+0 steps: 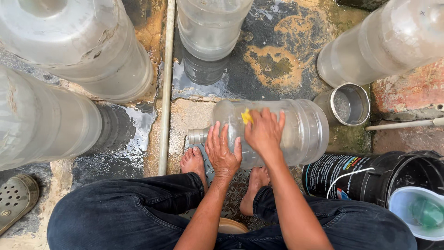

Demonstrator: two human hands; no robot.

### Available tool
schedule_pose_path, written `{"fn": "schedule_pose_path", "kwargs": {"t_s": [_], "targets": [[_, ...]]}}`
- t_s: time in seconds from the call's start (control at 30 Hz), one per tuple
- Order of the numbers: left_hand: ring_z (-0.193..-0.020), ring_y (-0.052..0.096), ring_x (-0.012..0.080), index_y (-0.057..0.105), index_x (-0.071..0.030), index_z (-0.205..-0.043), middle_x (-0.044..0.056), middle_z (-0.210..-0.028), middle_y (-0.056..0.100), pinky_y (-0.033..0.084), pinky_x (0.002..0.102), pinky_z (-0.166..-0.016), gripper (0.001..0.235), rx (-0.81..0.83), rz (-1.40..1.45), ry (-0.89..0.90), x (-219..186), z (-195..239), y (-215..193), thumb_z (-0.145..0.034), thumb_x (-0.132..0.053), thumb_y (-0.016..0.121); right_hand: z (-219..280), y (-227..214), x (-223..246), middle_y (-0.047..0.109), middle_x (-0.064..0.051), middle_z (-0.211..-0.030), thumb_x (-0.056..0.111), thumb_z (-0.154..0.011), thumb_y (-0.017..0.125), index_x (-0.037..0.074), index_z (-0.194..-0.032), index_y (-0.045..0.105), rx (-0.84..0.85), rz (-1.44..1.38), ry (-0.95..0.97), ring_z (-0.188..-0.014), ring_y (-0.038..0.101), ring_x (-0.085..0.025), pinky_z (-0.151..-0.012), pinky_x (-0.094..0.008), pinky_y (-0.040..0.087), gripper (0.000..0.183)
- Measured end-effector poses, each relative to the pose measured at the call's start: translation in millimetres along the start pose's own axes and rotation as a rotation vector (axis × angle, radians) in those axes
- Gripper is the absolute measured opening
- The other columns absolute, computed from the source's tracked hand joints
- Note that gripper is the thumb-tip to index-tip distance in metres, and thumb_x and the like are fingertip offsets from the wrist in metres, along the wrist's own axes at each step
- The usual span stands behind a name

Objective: The person cleans several large plastic water bottles by scrubbing them with a yellow sponge and rinsing them with water from a jug.

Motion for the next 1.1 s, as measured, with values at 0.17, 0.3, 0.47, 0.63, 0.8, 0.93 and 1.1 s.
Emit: {"fn": "schedule_pose_path", "kwargs": {"t_s": [0.17,0.3,0.47,0.63,0.8,0.93,1.1], "targets": [[-0.145,0.041,0.0398,0.053,-0.009,-0.145,0.017,-0.155,0.047,0.032,0.055,-0.118,0.058,-0.003,0.028,0.003,3,0,2,-0.094,-0.032,0.069,87,-23,16,0.056,-0.018,-0.141,0.021,-0.084,0.063,0.015,-0.131,0.068,-0.149,-0.035,-0.116,-0.130,0.049,-0.036,-0.116,-0.069,0.010,0.047],[-0.146,0.040,0.0410,0.050,-0.010,-0.147,0.019,-0.156,0.045,0.032,0.056,-0.118,0.060,0.000,0.013,0.005,6,13,8,-0.095,-0.033,0.070,59,-14,11,0.056,-0.018,-0.141,0.024,-0.093,0.059,0.015,-0.129,0.069,-0.113,-0.049,-0.121,-0.133,0.048,-0.035,-0.119,-0.069,0.010,0.039],[-0.145,0.039,0.0430,0.044,-0.011,-0.148,0.020,-0.156,0.042,0.033,0.059,-0.117,0.064,-0.050,-0.011,0.072,7,39,6,-0.094,-0.033,0.071,-54,39,-2,0.066,-0.013,-0.131,0.036,-0.094,0.049,0.026,-0.125,0.072,0.215,-0.010,-0.056,-0.130,0.055,-0.034,-0.123,-0.068,0.003,0.040],[-0.142,0.039,0.0431,0.042,-0.013,-0.145,0.021,-0.153,0.039,0.032,0.061,-0.112,0.069,-0.094,-0.066,0.118,12,58,5,-0.088,-0.035,0.075,-111,101,-4,0.064,-0.010,-0.134,0.039,-0.094,0.043,0.029,-0.125,0.070,0.549,-0.032,0.021,-0.131,0.050,-0.038,-0.120,-0.064,0.007,0.042],[-0.143,0.039,0.0445,0.038,-0.014,-0.145,0.023,-0.154,0.038,0.033,0.061,-0.115,0.071,-0.068,-0.027,0.106,18,83,17,-0.088,-0.034,0.076,-76,97,-2,0.069,-0.017,-0.127,0.037,-0.098,0.045,0.022,-0.125,0.072,0.375,-0.085,-0.140,-0.126,0.062,-0.036,-0.115,-0.052,0.039,0.041],[-0.144,0.037,0.0458,0.034,-0.017,-0.143,0.022,-0.153,0.034,0.033,0.061,-0.115,0.069,-0.068,-0.041,0.206,24,98,29,-0.092,-0.036,0.075,-30,46,0,0.063,-0.017,-0.137,0.025,-0.098,0.053,0.013,-0.127,0.069,-0.053,-0.199,-0.234,-0.132,0.057,-0.037,-0.116,-0.050,0.037,0.034],[-0.148,0.038,0.0419,0.035,-0.013,-0.142,0.022,-0.154,0.036,0.025,0.064,-0.123,0.055,0.011,0.032,0.132,27,85,26,-0.100,-0.030,0.067,41,8,-15,0.048,-0.019,-0.155,0.018,-0.100,0.057,0.011,-0.138,0.064,-0.215,-0.300,-0.245,-0.145,0.042,-0.041,-0.121,-0.053,0.027,0.039]]}}
Point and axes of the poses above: each hand's wrist, its own z-axis away from the middle knuckle, its own y-axis out of the palm, x = y × z, the point moved 6 cm from there along -z, towards the middle knuckle
